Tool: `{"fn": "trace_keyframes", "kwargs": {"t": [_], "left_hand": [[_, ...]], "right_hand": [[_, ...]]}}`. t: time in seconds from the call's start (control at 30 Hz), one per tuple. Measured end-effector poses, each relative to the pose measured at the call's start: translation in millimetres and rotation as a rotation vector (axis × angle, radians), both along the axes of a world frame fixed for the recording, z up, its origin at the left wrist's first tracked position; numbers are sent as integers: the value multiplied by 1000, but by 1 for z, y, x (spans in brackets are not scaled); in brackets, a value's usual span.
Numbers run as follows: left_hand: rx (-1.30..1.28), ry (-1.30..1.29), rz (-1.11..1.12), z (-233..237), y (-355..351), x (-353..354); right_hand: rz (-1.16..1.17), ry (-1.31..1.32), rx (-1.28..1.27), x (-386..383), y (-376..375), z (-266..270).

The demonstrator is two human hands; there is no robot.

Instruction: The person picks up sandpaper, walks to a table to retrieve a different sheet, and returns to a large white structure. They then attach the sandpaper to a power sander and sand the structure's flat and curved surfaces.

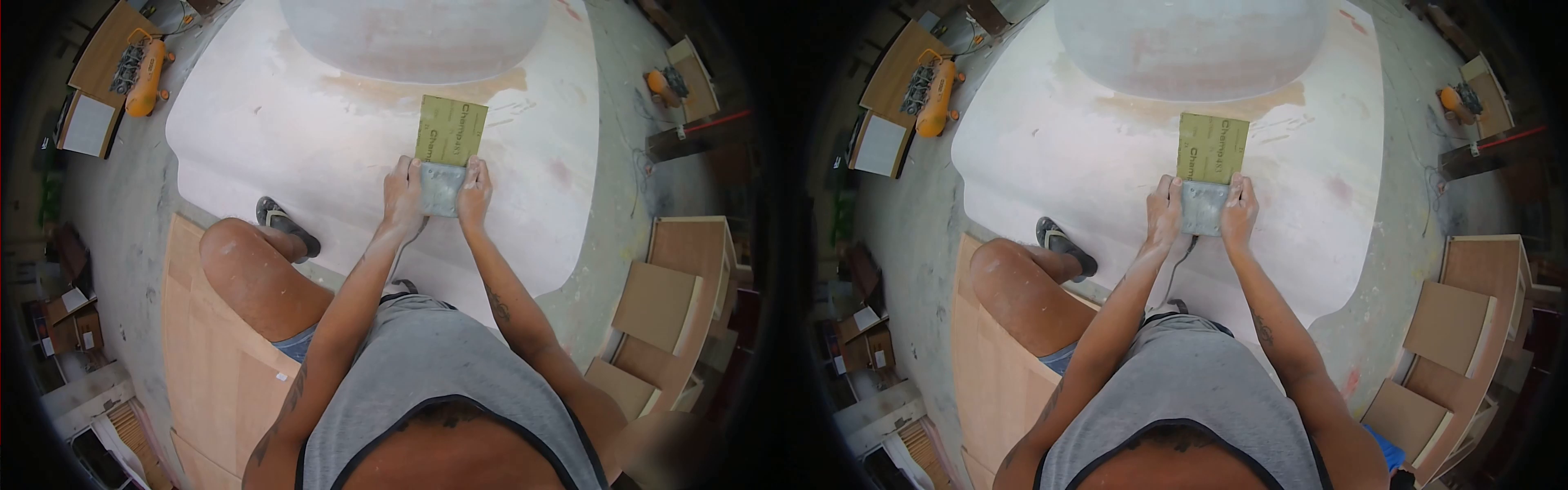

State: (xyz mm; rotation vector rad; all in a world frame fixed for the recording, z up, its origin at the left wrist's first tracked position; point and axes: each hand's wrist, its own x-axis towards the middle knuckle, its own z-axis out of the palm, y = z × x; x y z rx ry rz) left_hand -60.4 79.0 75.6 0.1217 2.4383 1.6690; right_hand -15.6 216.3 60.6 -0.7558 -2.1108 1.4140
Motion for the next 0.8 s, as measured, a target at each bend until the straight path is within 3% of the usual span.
{"fn": "trace_keyframes", "kwargs": {"t": [0.1, 0.2, 0.27, 0.3, 0.37, 0.47, 0.7, 0.8], "left_hand": [[-2, -51, -13, 0, -2, 7], [100, 156, 10, -8, 0, 8], [459, -63, 10, 0, 3, 9], [462, -60, 10, -6, 3, 6], [729, -135, -127, -34, -4, -10], [815, -347, -301, -51, -18, -30], [830, -400, -322, -36, -23, -29], [899, -302, -396, -41, -26, -28]], "right_hand": [[-10, 99, 21, 0, 1, -10], [40, 45, -14, 1, 9, -15], [75, -40, -30, 4, 13, -17], [75, -37, -27, 6, 19, -17], [263, -110, -277, 10, 35, -14], [375, -121, -488, 14, 50, 7], [598, -50, -495, 2, 70, 35], [707, -80, -295, -2, 73, 22]]}}
